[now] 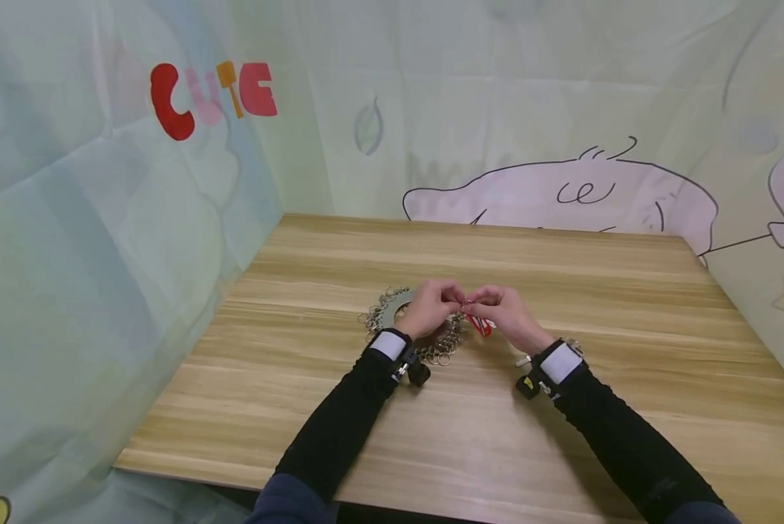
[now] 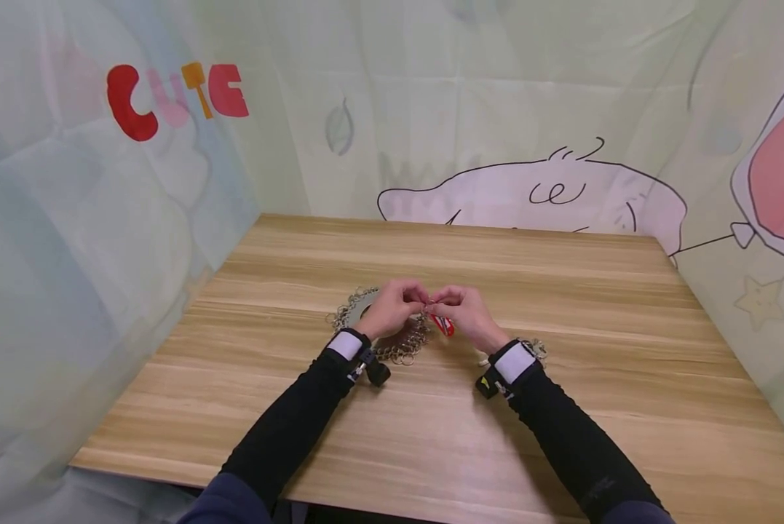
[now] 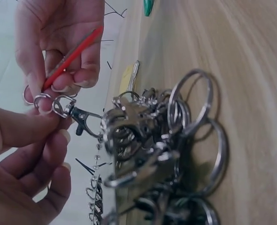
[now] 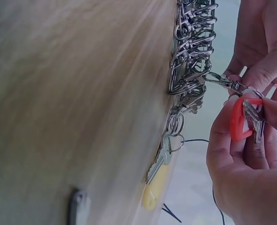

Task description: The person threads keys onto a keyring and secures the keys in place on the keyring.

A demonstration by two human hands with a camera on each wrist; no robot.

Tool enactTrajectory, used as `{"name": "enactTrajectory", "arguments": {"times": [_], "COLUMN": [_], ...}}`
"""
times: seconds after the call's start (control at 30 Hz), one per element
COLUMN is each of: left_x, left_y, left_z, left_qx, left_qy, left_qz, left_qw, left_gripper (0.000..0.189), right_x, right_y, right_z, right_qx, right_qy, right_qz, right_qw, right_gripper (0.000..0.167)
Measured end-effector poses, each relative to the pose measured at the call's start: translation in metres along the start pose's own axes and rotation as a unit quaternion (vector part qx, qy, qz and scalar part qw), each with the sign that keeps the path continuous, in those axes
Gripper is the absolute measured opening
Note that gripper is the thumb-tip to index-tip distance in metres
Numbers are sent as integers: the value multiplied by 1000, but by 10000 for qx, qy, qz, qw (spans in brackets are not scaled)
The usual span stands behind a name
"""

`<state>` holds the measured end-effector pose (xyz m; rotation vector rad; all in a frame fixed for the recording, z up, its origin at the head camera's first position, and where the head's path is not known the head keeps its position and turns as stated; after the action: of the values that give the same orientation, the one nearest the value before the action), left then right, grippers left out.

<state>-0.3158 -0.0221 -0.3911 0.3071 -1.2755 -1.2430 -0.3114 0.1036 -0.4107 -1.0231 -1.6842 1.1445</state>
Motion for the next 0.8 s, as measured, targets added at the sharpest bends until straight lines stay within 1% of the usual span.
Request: {"name": "enactTrajectory", "arguments": {"times": [0.13,0.2,0.37,0.53,0.63,0.8], "left_x": [0,0,-1,-1,-1,-2], "left_y": [0,0,3,5,4,1], "left_z": [0,1,3,3,2,1], "left_qx": [146,144,-98,-216,-179,-3], "left_qy": [-7,-54,-196,-186,-153,-102], "left_qz": [5,89,344,258,216,90], "left_qw": [9999,9998,9992,9993,9995,9999], "left_gripper": [11,11,10,10,10,9], "right_x": [0,0,2,2,2,2], "right_y": [-1,0,2,3,2,0], "right_z": [0,0,1,1,1,-1], "right_qx": [31,5,-134,-187,-167,-44], "right_qy": [-22,-33,-88,-176,-171,-137], "right_qz": [24,20,185,313,276,133], "right_qw": [10000,10000,9997,9992,9993,9998], "right_gripper": [27,27,22,20,22,27]}}
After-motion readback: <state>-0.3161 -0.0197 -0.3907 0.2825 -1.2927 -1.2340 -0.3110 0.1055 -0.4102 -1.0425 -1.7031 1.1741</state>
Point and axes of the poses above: each hand's wrist, its own z-axis towards the middle knuckle, its own x-axis out of the back of the hand, y = z × x, the point moved 8 cm from there along z, towards the middle knuckle, and after that the axes turned 12 degrees about -x, right-handed, at the moved point
